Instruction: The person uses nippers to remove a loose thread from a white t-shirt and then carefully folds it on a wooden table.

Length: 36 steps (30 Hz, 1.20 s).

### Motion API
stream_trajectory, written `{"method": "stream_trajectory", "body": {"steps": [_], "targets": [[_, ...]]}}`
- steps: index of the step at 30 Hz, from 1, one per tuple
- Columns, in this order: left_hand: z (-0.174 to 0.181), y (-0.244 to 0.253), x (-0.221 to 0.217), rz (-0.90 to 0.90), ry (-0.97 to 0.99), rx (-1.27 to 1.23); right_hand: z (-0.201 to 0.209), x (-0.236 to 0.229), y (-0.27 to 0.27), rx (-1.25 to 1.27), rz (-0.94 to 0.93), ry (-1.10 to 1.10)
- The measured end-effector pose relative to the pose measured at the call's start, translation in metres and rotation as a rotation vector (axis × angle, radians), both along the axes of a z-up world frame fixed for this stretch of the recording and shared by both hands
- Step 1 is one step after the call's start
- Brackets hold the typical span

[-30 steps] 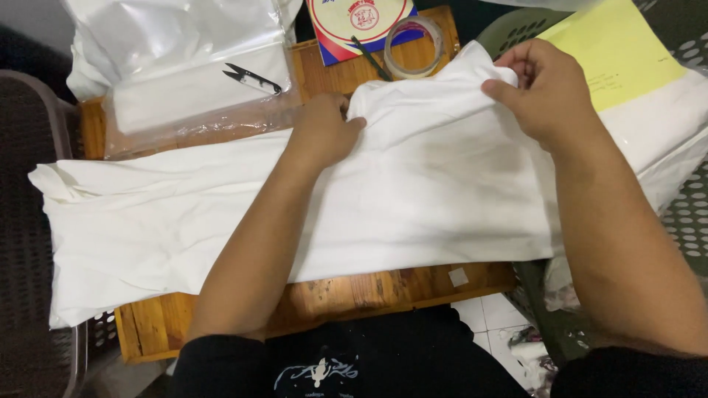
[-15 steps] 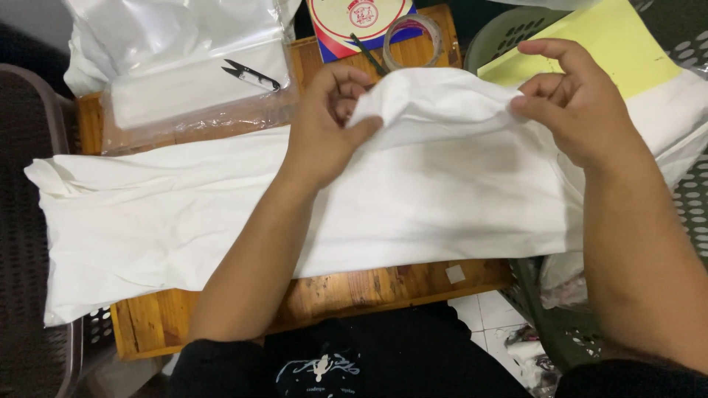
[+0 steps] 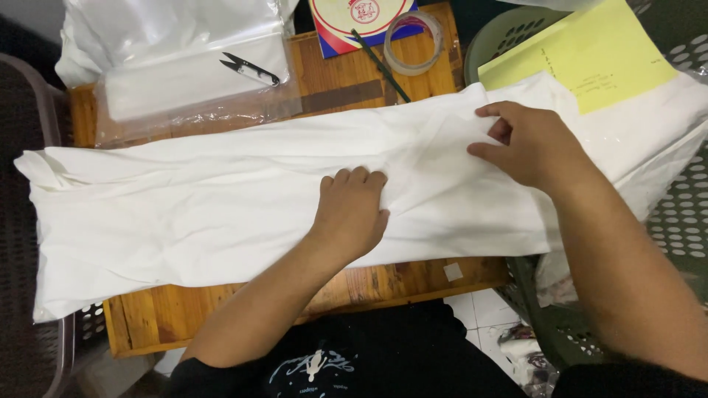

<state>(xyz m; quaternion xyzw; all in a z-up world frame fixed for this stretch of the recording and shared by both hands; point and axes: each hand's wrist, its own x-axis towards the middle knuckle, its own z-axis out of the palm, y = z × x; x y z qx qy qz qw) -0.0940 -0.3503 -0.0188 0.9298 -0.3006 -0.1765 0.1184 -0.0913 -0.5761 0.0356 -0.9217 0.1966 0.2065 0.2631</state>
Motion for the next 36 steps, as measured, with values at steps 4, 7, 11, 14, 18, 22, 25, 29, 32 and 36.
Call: {"method": "stream_trajectory", "body": {"steps": [4,7,11,14,18,22,25,29,32,36], "targets": [[0.017,0.002,-0.006,0.031,0.073,-0.215,-0.008,-0.014,-0.016,0.053,-0.007,-0.043],[0.028,0.012,-0.015,-0.17,-0.125,-0.577,-0.012,-0.04,-0.044,0.17,0.399,-0.572],[0.025,0.027,-0.026,-0.44,-0.153,-0.389,-0.021,-0.077,-0.056,-0.034,0.427,-0.209],[0.016,0.031,-0.025,-0.352,-0.117,-0.37,-0.03,-0.092,-0.058,-0.161,0.417,-0.293],[0.004,0.028,-0.008,-0.009,-0.348,-0.391,-0.008,-0.076,-0.043,-0.046,-0.035,-0.407],[-0.012,0.021,0.012,0.066,-0.396,-0.304,-0.023,-0.044,-0.047,-0.031,-0.03,-0.415],[-0.018,0.013,0.022,0.03,-0.41,-0.24,-0.045,-0.022,-0.052,-0.093,0.29,-0.532],[-0.017,0.004,0.036,0.076,-0.298,-0.19,-0.052,0.001,-0.05,-0.228,0.325,-0.446],[-0.01,-0.003,0.046,0.135,-0.29,-0.205,-0.044,0.006,-0.062,-0.238,0.236,-0.498],[-0.003,-0.029,0.059,0.108,-0.162,-0.328,-0.032,0.007,-0.091,-0.15,0.011,-0.395]]}}
